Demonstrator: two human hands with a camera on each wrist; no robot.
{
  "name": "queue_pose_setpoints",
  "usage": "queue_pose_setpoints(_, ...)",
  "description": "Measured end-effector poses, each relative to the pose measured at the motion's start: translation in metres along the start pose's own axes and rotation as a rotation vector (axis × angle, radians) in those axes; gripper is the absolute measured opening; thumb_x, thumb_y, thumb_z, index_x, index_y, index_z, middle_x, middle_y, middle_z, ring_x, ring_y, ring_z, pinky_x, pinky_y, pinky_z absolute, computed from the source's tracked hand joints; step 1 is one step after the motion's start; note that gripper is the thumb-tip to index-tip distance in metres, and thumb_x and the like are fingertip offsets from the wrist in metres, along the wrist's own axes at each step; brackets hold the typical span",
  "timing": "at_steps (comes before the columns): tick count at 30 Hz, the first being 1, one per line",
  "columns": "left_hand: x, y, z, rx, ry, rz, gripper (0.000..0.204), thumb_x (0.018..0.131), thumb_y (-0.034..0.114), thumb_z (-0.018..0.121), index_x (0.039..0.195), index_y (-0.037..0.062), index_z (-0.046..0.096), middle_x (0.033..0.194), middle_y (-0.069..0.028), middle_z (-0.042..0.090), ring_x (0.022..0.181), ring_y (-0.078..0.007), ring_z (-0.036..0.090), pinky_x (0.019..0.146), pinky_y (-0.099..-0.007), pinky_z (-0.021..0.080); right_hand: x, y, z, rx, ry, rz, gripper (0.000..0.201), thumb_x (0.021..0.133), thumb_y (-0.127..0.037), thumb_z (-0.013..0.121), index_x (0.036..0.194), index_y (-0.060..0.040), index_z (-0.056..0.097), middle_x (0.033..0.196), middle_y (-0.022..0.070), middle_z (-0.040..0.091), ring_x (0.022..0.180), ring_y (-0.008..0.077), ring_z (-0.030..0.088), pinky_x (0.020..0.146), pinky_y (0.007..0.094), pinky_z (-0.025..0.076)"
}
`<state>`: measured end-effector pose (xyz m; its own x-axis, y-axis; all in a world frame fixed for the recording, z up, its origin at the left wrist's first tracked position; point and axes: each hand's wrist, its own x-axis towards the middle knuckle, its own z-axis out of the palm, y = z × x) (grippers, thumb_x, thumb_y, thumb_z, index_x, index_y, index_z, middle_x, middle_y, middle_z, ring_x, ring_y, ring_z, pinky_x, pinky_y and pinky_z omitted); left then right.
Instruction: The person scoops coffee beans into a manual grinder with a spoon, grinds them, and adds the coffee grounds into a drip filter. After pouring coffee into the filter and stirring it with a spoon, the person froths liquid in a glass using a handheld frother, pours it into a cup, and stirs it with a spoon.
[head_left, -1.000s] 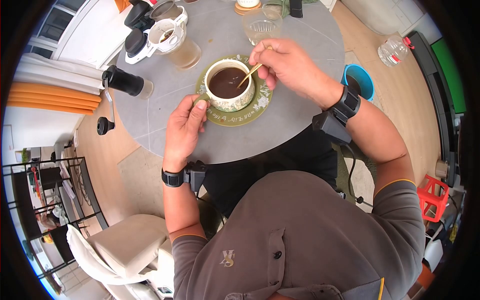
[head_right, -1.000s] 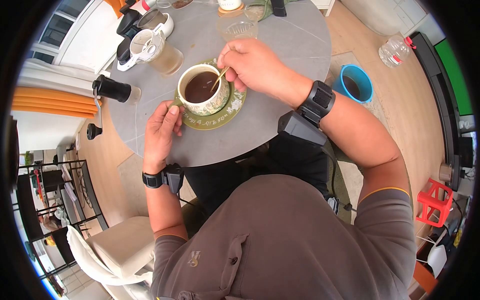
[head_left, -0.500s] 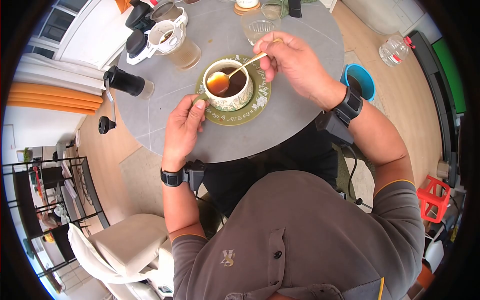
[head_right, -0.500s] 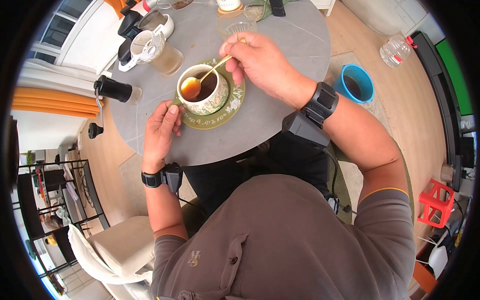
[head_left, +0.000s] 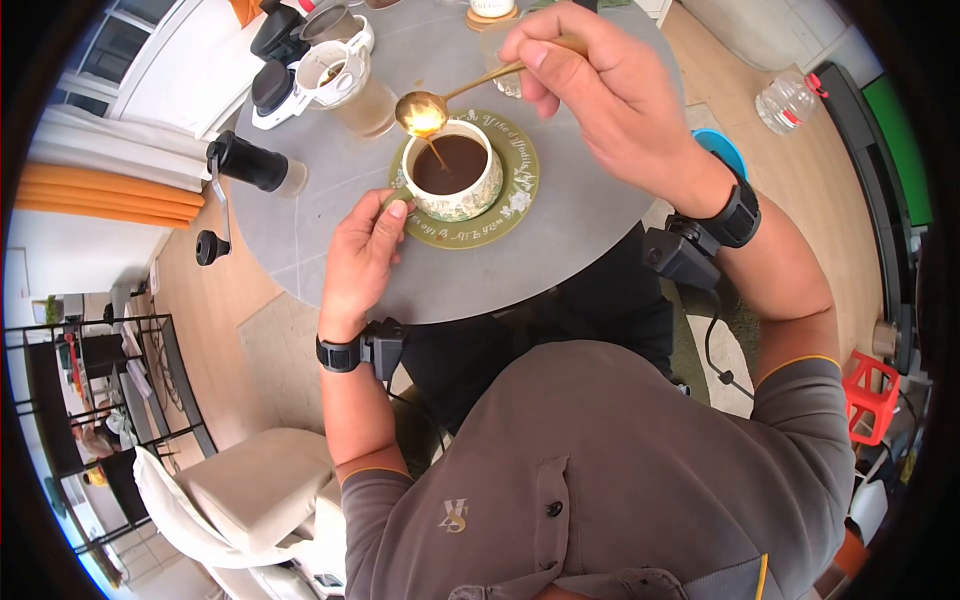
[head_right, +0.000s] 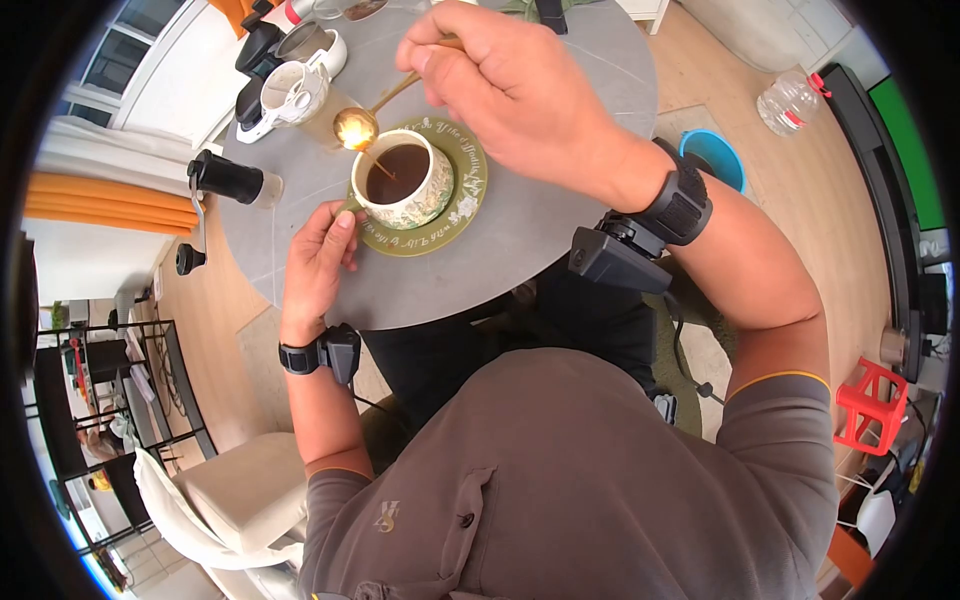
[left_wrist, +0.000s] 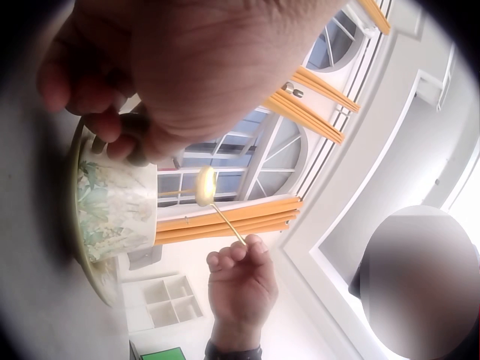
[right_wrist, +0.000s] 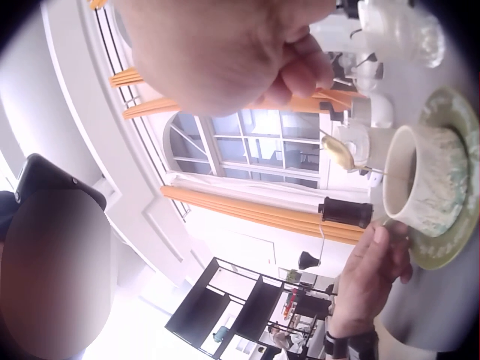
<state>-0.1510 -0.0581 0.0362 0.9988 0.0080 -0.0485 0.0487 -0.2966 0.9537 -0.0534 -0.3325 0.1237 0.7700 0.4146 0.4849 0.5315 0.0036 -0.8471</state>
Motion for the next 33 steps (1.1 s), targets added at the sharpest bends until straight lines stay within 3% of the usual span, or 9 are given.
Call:
queue_pose_setpoints(2,0.0,-0.001,-0.001,-0.01,-0.007,0.001,0.03,0.108,0.032,0.057,0.114,0.0045,0.068,0.082,0.0041,0.057,0.073,-0.0053,0.049,0.063,-0.0227,0.044,0.004,-0.008,-0.005,-0.023,0.003,0.007,0.018,0.102,-0.016,0.06,0.101,0.0017,0.065,0.077,0.0095,0.065,0.068,0.0172,0.06,0.063,0.0321,0.048)
queue_pose_setpoints(4,0.0,-0.001,-0.001,-0.016,-0.008,-0.01,0.03,0.107,0.032,0.058,0.114,0.0045,0.068,0.082,0.0041,0.056,0.073,-0.0054,0.049,0.063,-0.0226,0.044,0.009,-0.01,-0.01,-0.273,-0.051,-0.324,0.016,0.104,-0.014,0.054,0.109,-0.0005,0.063,0.083,0.0104,0.063,0.071,0.0192,0.061,0.065,0.0321,0.048)
queue_pose_setpoints(14,0.0,0.002,0.001,0.002,0.008,0.006,0.031,0.108,0.032,0.057,0.112,0.0031,0.068,0.079,0.005,0.052,0.072,-0.0057,0.047,0.063,-0.0235,0.044,0.016,-0.039,-0.015,-0.457,-0.026,-0.696,0.014,0.101,-0.01,0.057,0.106,0.0004,0.064,0.086,0.0138,0.063,0.075,0.0285,0.063,0.067,0.0348,0.05)
queue_pose_setpoints(17,0.0,0.002,0.0,0.006,0.006,0.009,0.031,0.108,0.032,0.057,0.111,0.0031,0.068,0.078,0.0049,0.051,0.071,-0.0057,0.046,0.062,-0.0234,0.044,0.008,-0.029,-0.011,-0.377,-0.037,-0.552,0.014,0.101,-0.009,0.057,0.107,0.0007,0.064,0.088,0.0151,0.064,0.077,0.0295,0.064,0.069,0.035,0.051)
queue_pose_setpoints(19,0.001,0.001,-0.001,-0.001,-0.009,0.008,0.031,0.107,0.031,0.057,0.111,0.003,0.068,0.077,0.0048,0.051,0.071,-0.0059,0.046,0.062,-0.0232,0.043,0.0,-0.019,-0.007,-0.332,-0.107,-0.292,0.018,0.107,-0.016,0.054,0.112,-0.002,0.065,0.089,0.0019,0.064,0.079,0.0096,0.057,0.071,0.0263,0.048)
queue_pose_setpoints(23,0.003,0.002,-0.005,0.016,-0.022,0.001,0.033,0.108,0.033,0.055,0.11,0.0033,0.068,0.076,0.0048,0.05,0.069,-0.0061,0.046,0.061,-0.023,0.043,-0.01,0.024,0.006,-0.364,-0.094,-0.291,0.017,0.106,-0.013,0.054,0.112,-0.0017,0.064,0.087,0.0035,0.064,0.078,0.0122,0.057,0.071,0.0288,0.048)
queue_pose_setpoints(25,0.004,0.007,-0.006,-0.032,-0.039,-0.083,0.038,0.108,0.038,0.053,0.108,0.0033,0.068,0.071,0.0043,0.048,0.063,-0.0065,0.044,0.057,-0.0231,0.041,-0.015,0.032,0.01,-0.415,-0.106,-0.198,0.014,0.102,-0.011,0.054,0.107,-0.0025,0.063,0.09,0.0144,0.069,0.082,0.0339,0.068,0.074,0.04,0.054)
queue_pose_setpoints(29,0.003,0.016,-0.005,-0.062,-0.045,-0.121,0.041,0.107,0.042,0.053,0.106,0.0033,0.068,0.066,0.004,0.046,0.056,-0.0065,0.041,0.052,-0.0228,0.039,-0.02,0.048,0.02,-0.382,-0.086,-0.124,0.015,0.101,-0.011,0.053,0.106,-0.0014,0.063,0.089,0.016,0.069,0.083,0.0347,0.069,0.073,0.0408,0.054)
queue_pose_setpoints(33,0.004,0.02,-0.007,-0.104,-0.092,-0.184,0.041,0.106,0.042,0.054,0.106,0.0035,0.068,0.064,0.0042,0.046,0.053,-0.0055,0.039,0.049,-0.0221,0.038,-0.018,0.046,0.02,-0.199,-0.061,0.174,0.019,0.102,-0.014,0.05,0.105,-0.0023,0.064,0.081,0.0087,0.066,0.069,0.0192,0.065,0.065,0.0328,0.051)
